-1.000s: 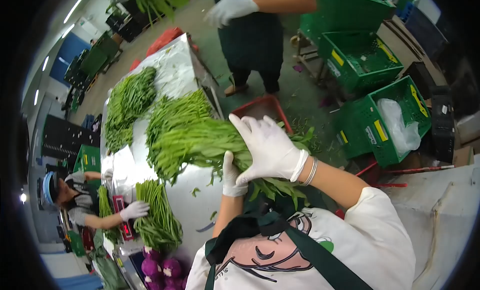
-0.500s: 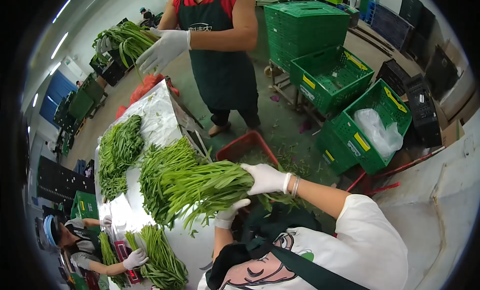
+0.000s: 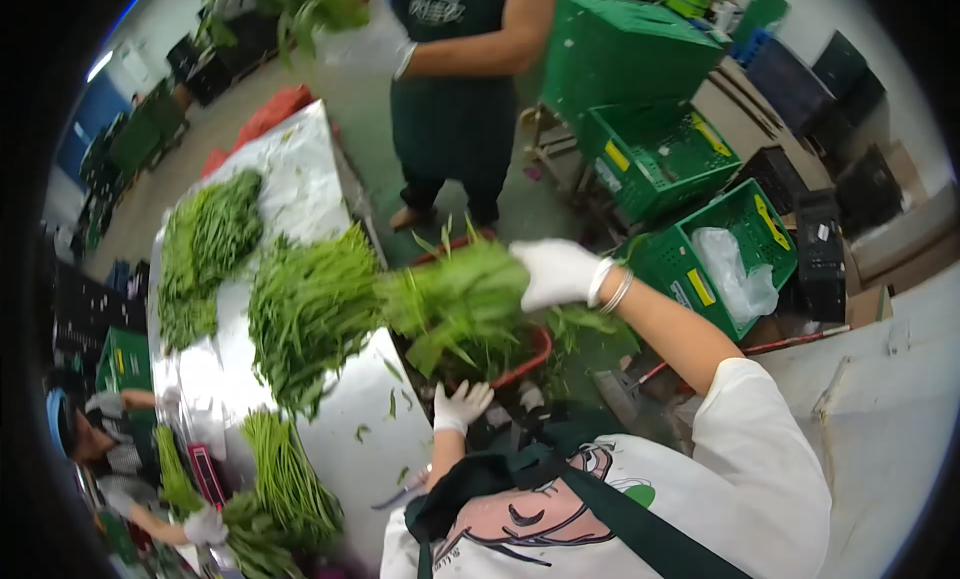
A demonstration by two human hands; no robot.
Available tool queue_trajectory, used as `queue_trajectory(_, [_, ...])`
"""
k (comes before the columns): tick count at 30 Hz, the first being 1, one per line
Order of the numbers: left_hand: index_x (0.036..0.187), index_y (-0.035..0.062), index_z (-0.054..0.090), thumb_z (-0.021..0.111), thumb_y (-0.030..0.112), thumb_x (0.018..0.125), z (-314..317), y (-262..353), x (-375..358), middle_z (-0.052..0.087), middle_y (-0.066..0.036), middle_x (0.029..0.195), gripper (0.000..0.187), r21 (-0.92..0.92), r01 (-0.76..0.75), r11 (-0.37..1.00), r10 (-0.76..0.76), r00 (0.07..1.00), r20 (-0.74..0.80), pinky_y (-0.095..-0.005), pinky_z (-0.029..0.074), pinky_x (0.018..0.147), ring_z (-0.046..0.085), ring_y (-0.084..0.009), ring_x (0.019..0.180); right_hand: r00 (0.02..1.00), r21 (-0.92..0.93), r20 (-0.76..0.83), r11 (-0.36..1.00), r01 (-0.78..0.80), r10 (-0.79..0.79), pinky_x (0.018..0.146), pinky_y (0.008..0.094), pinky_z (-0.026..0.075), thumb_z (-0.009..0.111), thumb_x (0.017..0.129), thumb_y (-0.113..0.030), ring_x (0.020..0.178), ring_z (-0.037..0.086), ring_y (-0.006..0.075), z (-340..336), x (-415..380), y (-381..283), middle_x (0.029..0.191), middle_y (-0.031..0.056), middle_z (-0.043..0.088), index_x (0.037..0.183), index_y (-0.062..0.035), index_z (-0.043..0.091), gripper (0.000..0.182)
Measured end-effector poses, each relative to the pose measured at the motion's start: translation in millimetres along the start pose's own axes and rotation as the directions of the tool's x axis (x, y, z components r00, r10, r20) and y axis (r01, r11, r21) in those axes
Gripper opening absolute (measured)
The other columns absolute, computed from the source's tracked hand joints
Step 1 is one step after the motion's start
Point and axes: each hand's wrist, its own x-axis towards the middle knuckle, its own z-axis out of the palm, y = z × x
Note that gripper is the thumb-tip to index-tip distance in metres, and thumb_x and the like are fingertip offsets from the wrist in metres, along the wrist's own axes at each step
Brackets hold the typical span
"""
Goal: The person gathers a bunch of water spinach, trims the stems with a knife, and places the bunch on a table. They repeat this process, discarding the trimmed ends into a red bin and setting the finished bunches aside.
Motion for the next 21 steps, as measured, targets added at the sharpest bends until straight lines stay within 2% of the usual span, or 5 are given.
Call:
queue_trajectory(6, [0.145,0.0185,0.025,0.040,0.063,0.087,58.6,-10.2,-19.4,0.018,-0.010,0.152,0.075,-0.171,-0.144,0.975,0.173,0.970,0.171,-0.0599,0.022,0.107,0.018,-0.0344,0.139,0.979,0.210,0.199,0.978,-0.002,-0.041,0.077,0.0352,0.051,0.071,0.062,-0.020,0.085,0.064,0.0293,74.3,6.7,13.4,0.093,0.0228,0.064,0.118,0.0030,0.050,0.064])
queue_trajectory(11, [0.143,0.0140,0.030,0.024,0.068,0.088,65.0,-10.2,-22.1,0.032,-0.017,0.144,0.077,-0.180,0.067,0.981,0.146,0.348,0.926,-0.0560,0.023,0.108,0.031,-0.0386,0.131,0.952,0.101,0.297,0.994,0.047,-0.076,0.077,0.0387,0.050,0.072,0.060,-0.022,0.087,0.062,0.0380,68.2,1.0,41.1,0.092,0.0247,0.063,0.112,0.0043,0.051,0.062])
queue_trajectory(16, [0.139,0.0093,0.036,0.031,0.063,0.087,46.4,-47.2,-0.1,0.033,-0.020,0.143,0.075,-0.247,-0.219,0.944,0.254,0.960,0.120,-0.0598,0.017,0.108,0.031,-0.0419,0.131,0.982,0.052,0.160,0.994,0.097,-0.105,0.077,0.0382,0.050,0.071,0.061,-0.018,0.088,0.061,0.0382,29.2,-4.5,37.1,0.093,0.0257,0.062,0.117,0.0063,0.048,0.065])
queue_trajectory(18, [0.141,0.0137,0.034,0.032,0.065,0.087,67.0,-60.0,-6.6,0.033,-0.015,0.144,0.074,-0.415,0.167,0.894,0.110,0.817,0.567,-0.0572,0.024,0.105,0.030,-0.0350,0.132,0.981,-0.103,0.168,0.987,0.121,-0.102,0.077,0.0407,0.049,0.070,0.060,-0.024,0.088,0.061,0.0389,57.3,-3.3,48.7,0.092,0.0272,0.062,0.122,0.0049,0.046,0.072])
queue_trajectory(21, [0.131,0.0061,0.045,0.037,0.059,0.090,86.0,-51.6,-28.7,0.049,-0.014,0.131,0.067,-0.126,-0.227,0.966,0.245,0.635,0.733,-0.0514,0.030,0.103,0.045,-0.0326,0.119,0.906,-0.384,0.418,0.917,0.111,0.065,0.076,0.0430,0.050,0.069,0.061,-0.028,0.086,0.061,0.0387,61.0,7.1,60.6,0.090,0.0250,0.063,0.120,0.0016,0.049,0.069])
